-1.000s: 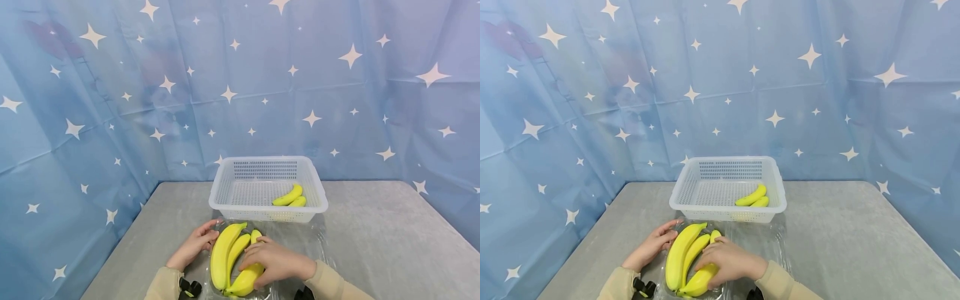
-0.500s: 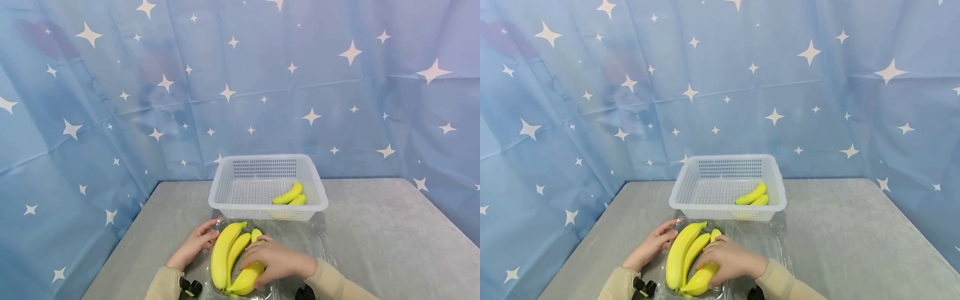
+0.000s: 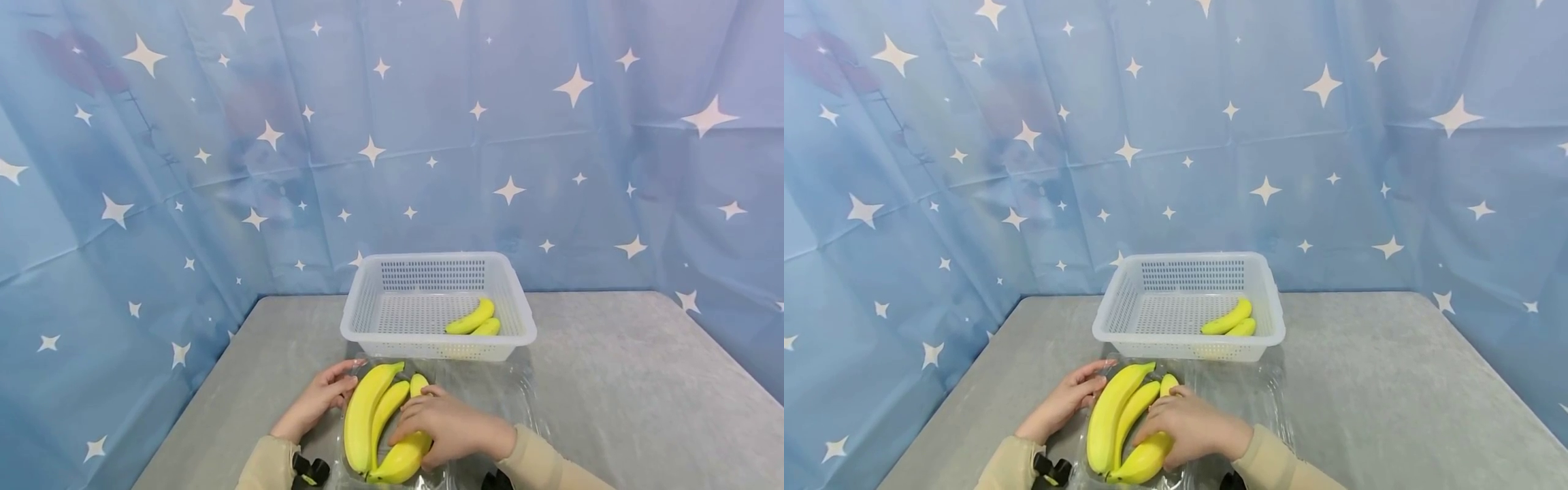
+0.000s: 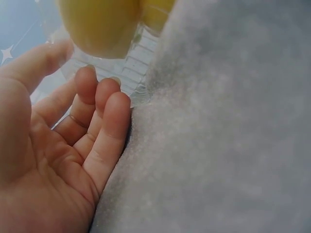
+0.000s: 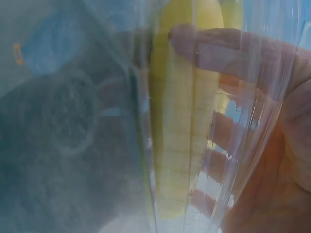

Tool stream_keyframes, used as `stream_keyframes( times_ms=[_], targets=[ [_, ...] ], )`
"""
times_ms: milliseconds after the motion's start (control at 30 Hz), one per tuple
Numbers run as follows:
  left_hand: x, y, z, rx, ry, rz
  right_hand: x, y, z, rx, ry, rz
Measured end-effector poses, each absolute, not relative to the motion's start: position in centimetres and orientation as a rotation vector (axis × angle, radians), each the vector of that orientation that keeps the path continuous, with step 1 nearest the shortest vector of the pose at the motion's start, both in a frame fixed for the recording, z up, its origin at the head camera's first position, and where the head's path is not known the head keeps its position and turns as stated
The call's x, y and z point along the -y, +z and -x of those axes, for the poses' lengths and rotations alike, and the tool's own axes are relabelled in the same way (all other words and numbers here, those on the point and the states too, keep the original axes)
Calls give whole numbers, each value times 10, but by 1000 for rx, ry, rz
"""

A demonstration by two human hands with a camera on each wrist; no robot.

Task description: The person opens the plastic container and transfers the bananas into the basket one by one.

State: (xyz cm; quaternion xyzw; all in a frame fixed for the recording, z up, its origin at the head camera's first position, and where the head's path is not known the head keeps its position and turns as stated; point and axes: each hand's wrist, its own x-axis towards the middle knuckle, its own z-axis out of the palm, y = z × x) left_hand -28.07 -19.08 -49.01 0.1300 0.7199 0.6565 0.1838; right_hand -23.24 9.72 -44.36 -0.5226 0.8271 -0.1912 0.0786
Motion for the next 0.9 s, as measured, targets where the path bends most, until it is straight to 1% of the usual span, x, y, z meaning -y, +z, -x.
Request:
stream_keyframes(
  times_ms=[300,633,900],
  targets=[
    [191,-489,280,-2033,1866,-397,-97,-439,231,-2497,-500,1578],
    [192,-491,279,-2057,1837,-356,-96,-442,228,-2521,-475,1583],
    [191,-490,279,-2062,1834,-394,-95,-439,226,-2536,-460,1594]
  ],
)
